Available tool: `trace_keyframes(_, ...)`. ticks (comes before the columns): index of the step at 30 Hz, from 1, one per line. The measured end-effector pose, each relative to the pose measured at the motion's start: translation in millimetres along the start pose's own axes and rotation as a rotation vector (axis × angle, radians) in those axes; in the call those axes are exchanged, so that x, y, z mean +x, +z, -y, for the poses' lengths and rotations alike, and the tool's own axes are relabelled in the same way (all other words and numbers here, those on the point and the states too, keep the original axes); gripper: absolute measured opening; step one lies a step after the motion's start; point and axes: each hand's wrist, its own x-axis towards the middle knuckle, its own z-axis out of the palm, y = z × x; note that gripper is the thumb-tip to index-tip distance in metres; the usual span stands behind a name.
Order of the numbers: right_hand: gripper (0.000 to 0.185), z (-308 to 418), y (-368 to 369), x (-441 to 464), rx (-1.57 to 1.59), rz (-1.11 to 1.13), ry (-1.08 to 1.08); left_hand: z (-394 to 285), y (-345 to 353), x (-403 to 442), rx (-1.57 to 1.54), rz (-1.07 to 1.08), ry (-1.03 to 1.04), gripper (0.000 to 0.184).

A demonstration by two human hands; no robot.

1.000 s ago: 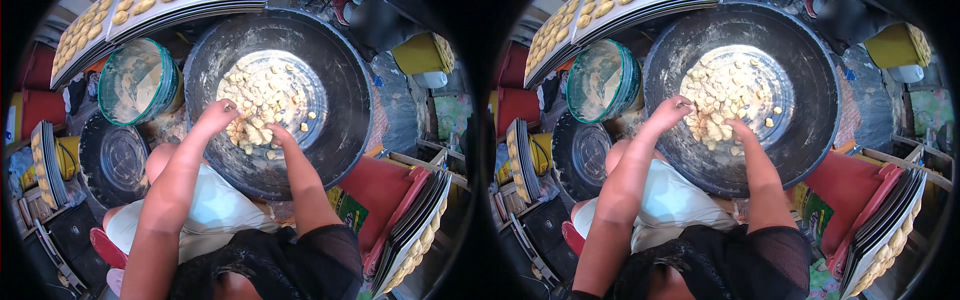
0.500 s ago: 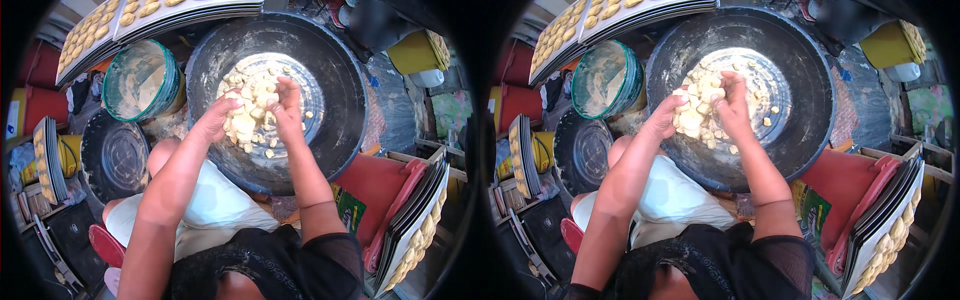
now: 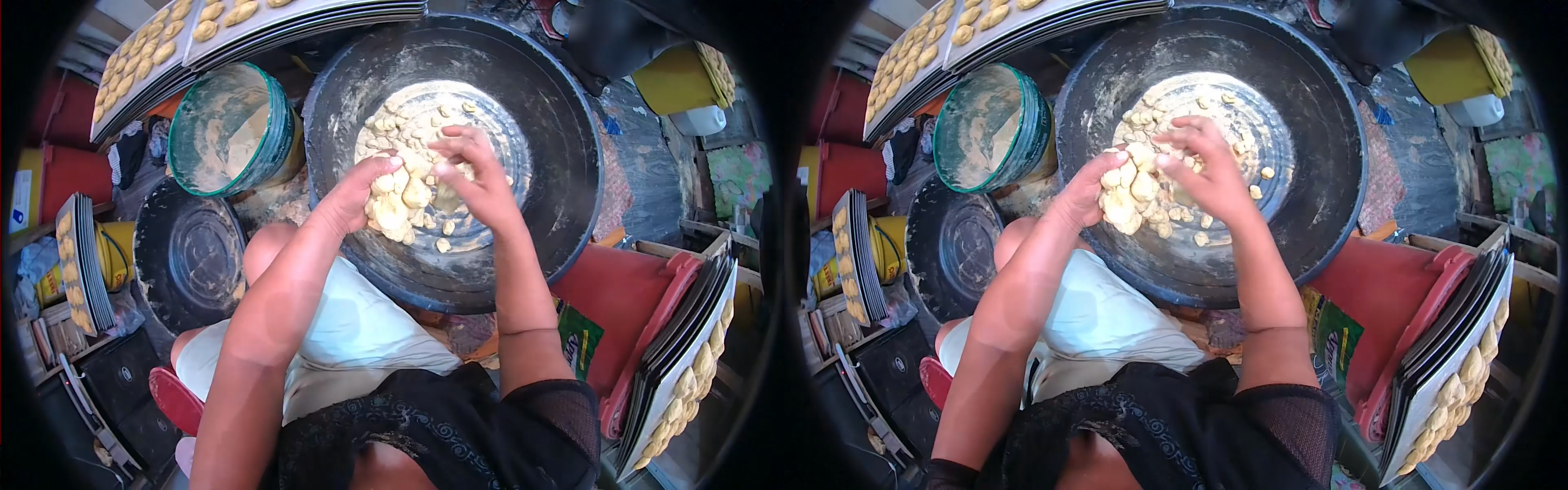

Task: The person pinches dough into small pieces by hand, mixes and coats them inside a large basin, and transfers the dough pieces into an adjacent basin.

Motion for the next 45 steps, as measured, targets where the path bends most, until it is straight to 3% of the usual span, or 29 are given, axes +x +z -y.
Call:
trace_keyframes(4, 0.041, -1, 5, -1, 0.415, 0.232, 0.331, 5, -7, 4, 0.041, 0.044, -0.011, 0.051)
trace_keyframes(8, 0.025, -19, 8, -4, 0.139, 0.272, 0.041, 2, -2, -4, 0.083, 0.06, -0.022, 0.051)
trace_keyframes(9, 0.02, -15, 12, -6, 0.359, 0.165, 0.117, 1, -1, -5, 0.084, 0.076, -0.03, 0.05)
trace_keyframes(11, 0.022, -13, 5, -5, 0.506, -0.128, 0.257, 1, -5, -1, -0.007, 0.134, -0.029, 0.048)
trace_keyframes(13, 0.024, 0, -5, -5, 0.433, -0.257, 0.325, -1, -2, -2, -0.071, 0.123, -0.021, 0.045)
trace_keyframes(15, 0.025, -2, -13, -8, -0.087, -0.084, -0.099, -5, 4, -4, -0.107, 0.047, -0.006, 0.043)
trace_keyframes(17, 0.024, 0, -12, -11, -0.236, 0.031, -0.216, -4, 9, -6, -0.144, -0.012, 0.017, 0.041)
trace_keyframes(18, 0.023, 3, -5, -15, -0.124, 0.054, -0.12, -3, 11, -8, -0.162, -0.041, 0.027, 0.041)
trace_keyframes(20, 0.021, 11, 8, -22, 0.096, 0.095, 0.07, 3, 4, -13, -0.126, 0.101, -0.006, 0.038)
trace_keyframes(21, 0.019, 12, 12, -23, 0.425, -0.131, 0.438, 3, 5, -17, -0.106, 0.17, -0.02, 0.037)
trace_keyframes(25, 0.033, 1, -7, -24, -0.291, -0.145, -0.143, 11, 17, -34, -0.198, 0.072, -0.045, 0.037)
trace_keyframes(28, 0.041, 29, 10, -32, -0.036, 0.238, -0.035, 25, 32, -45, -0.159, -0.052, 0.006, 0.042)
trace_keyframes(29, 0.034, 26, 12, -35, 0.079, 0.325, -0.005, 33, 30, -45, -0.133, -0.005, 0.019, 0.048)
trace_keyframes(32, 0.024, 12, 9, -43, 0.521, 0.234, 0.39, 39, 34, -55, -0.241, 0.054, -0.068, 0.05)
trace_keyframes(33, 0.014, 13, 11, -45, 0.531, 0.15, 0.356, 41, 34, -59, -0.279, 0.051, -0.114, 0.049)
trace_keyframes(37, 0.017, 20, 19, -50, 0.896, -0.333, 0.329, 47, 37, -71, -0.326, 0.071, -0.129, 0.039)
trace_keyframes(40, 0.019, -2, -8, -59, 0.439, -0.202, 0.358, 52, 35, -73, -0.247, 0.07, -0.124, 0.044)
trace_keyframes(41, 0.023, -11, -14, -61, 0.11, -0.04, 0.171, 54, 35, -73, -0.23, 0.057, -0.144, 0.045)
trace_keyframes(44, 0.024, 25, 3, -61, -0.096, 0.06, -0.06, 63, 38, -69, -0.184, 0.011, -0.149, 0.049)
trace_keyframes(45, 0.022, 28, 6, -62, -0.053, 0.136, -0.002, 67, 40, -68, -0.17, -0.012, -0.11, 0.05)
